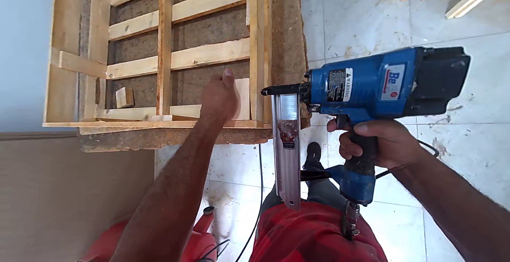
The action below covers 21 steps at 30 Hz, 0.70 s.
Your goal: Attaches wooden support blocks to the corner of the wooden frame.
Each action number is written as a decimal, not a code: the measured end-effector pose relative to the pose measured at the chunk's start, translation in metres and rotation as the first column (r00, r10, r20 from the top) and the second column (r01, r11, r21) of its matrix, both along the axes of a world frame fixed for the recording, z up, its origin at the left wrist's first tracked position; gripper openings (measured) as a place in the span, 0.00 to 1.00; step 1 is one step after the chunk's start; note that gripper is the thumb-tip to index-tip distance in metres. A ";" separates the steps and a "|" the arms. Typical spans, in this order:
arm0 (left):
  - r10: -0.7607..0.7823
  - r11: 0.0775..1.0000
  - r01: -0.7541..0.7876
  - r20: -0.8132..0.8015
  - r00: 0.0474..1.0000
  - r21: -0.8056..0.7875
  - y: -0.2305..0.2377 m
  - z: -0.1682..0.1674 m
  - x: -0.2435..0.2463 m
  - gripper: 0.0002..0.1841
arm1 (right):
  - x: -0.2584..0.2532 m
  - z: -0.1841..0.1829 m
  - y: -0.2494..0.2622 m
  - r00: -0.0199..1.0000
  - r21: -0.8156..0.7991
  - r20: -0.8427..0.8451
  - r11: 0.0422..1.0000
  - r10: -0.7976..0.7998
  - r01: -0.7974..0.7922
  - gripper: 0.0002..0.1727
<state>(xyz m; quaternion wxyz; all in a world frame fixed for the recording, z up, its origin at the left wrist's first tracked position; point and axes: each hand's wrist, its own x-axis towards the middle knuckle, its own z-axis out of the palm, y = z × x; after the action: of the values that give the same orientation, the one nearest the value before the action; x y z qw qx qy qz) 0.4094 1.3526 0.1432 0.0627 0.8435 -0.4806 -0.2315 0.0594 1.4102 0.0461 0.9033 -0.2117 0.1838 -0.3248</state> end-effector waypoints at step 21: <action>-0.026 1.000 0.026 -0.006 1.000 0.012 0.000 -0.007 0.005 0.37 | 0.005 -0.007 -0.013 1.000 0.022 0.013 1.000 0.008 -0.008 0.18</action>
<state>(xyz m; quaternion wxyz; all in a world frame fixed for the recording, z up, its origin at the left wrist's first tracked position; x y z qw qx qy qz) 0.4147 1.3521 0.1359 0.0561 0.8369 -0.4899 -0.2375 0.0649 1.3972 0.0389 0.9080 -0.2002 0.1806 -0.3206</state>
